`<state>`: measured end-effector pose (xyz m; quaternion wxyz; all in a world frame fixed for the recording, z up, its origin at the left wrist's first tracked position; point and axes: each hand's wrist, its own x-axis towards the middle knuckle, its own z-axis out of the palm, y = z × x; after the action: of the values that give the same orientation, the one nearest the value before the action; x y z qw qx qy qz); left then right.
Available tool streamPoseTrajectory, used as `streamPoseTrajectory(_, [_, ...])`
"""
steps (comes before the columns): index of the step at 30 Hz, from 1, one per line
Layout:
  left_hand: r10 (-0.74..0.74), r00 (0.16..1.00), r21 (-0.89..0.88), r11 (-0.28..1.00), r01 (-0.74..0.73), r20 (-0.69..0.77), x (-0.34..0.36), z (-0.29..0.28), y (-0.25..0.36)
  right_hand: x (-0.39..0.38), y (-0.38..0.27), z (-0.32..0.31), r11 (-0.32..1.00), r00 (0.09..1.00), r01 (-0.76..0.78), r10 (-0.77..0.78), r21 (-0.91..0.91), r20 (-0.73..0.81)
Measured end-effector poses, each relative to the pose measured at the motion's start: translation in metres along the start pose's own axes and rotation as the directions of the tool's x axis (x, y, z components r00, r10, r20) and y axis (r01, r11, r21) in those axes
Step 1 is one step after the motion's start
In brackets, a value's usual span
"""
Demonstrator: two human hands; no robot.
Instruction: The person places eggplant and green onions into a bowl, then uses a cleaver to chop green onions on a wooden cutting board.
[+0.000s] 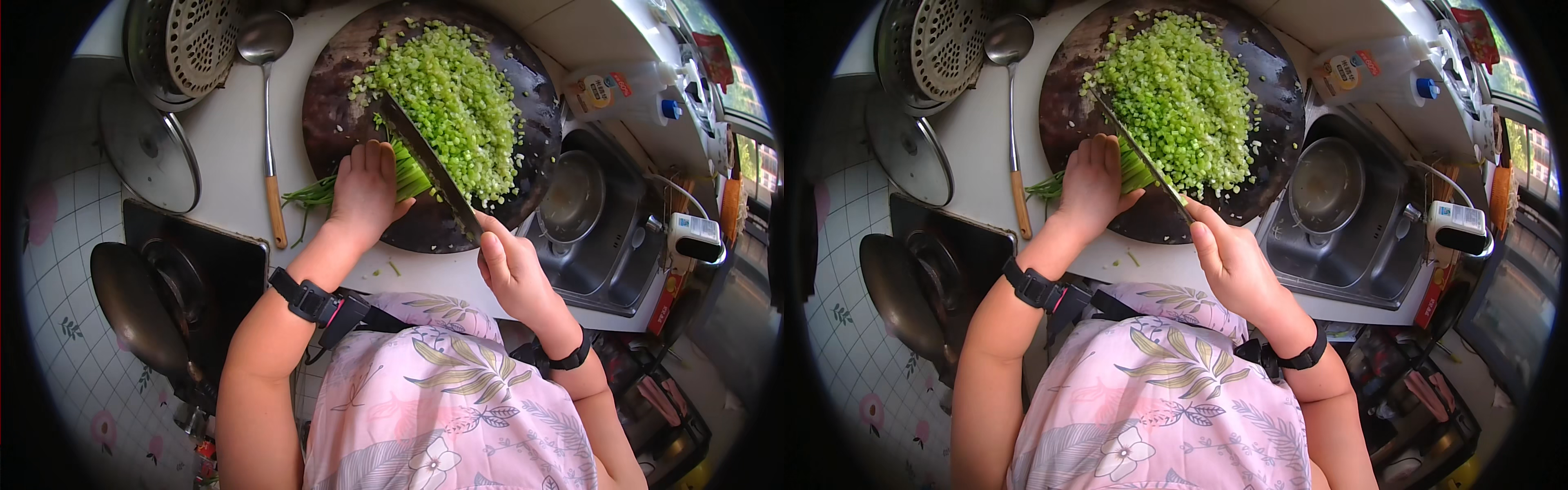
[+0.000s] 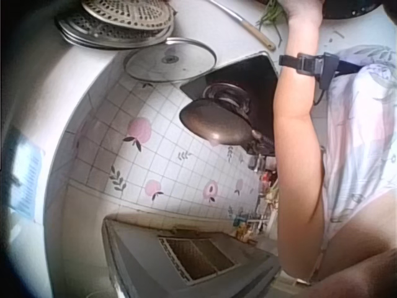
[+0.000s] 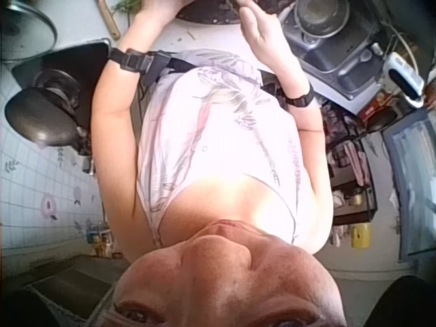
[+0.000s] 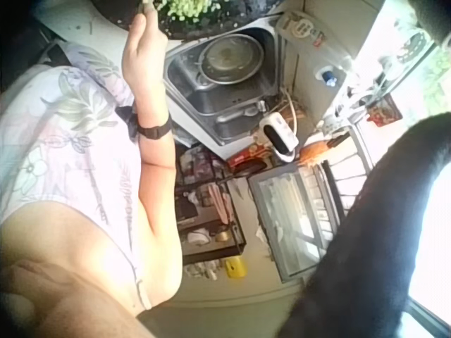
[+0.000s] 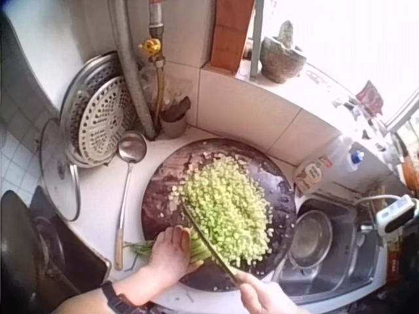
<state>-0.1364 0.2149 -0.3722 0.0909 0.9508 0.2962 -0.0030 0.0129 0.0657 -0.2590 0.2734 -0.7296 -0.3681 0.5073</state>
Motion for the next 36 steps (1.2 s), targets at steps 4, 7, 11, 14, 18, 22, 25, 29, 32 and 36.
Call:
streamPoseTrajectory(4, [-0.004,1.0,0.014,1.0,0.003,0.012,0.0,-0.001,0.001,0.002,0.004,0.004,1.0,1.0,-0.006,0.006,-0.019,0.004])
streamPoseTrajectory(7, [-0.02,0.998,0.045,0.999,0.017,0.058,0.0,-0.001,0.001,0.002,0.002,0.002,0.999,1.0,-0.02,0.02,-0.039,0.013])
streamPoseTrajectory(11, [-0.011,0.999,0.025,1.0,0.01,0.051,0.001,0.001,0.0,0.012,-0.001,0.0,0.996,0.995,-0.077,0.079,-0.034,0.057])
streamPoseTrajectory(14, [-0.002,0.998,0.04,0.999,0.0,0.056,0.001,0.003,0.001,0.041,0.007,0.012,0.998,0.999,-0.031,0.033,-0.049,0.041])
streamPoseTrajectory(18, [-0.007,0.996,0.057,0.998,0.003,0.084,0.0,0.002,0.001,0.053,0.016,0.021,0.999,1.0,0.006,-0.007,-0.049,-0.017])
streamPoseTrajectory(22, [-0.068,0.991,-0.037,0.997,0.073,0.119,0.0,-0.003,0.003,0.042,0.013,0.014,1.0,1.0,0.008,-0.008,-0.023,-0.016])
streamPoseTrajectory(25, [-0.084,0.996,0.004,0.996,0.084,0.015,-0.006,-0.008,0.006,0.02,0.006,0.004,0.998,1.0,0.016,-0.016,0.053,-0.005])
streamPoseTrajectory(29, [-0.098,0.994,-0.148,0.985,0.091,-0.04,-0.018,-0.014,-0.001,-0.002,0.003,-0.002,0.996,0.997,0.078,-0.078,0.04,-0.001])
streamPoseTrajectory(32, [-0.107,0.993,-0.127,0.987,0.1,-0.056,-0.027,-0.016,-0.004,-0.009,0.006,-0.001,0.998,0.999,0.054,-0.054,0.023,-0.001])
streamPoseTrajectory(36, [-0.111,0.992,-0.13,0.986,0.103,-0.059,-0.03,-0.012,-0.001,-0.011,0.01,0.005,0.999,0.999,0.044,-0.044,-0.004,0.019])
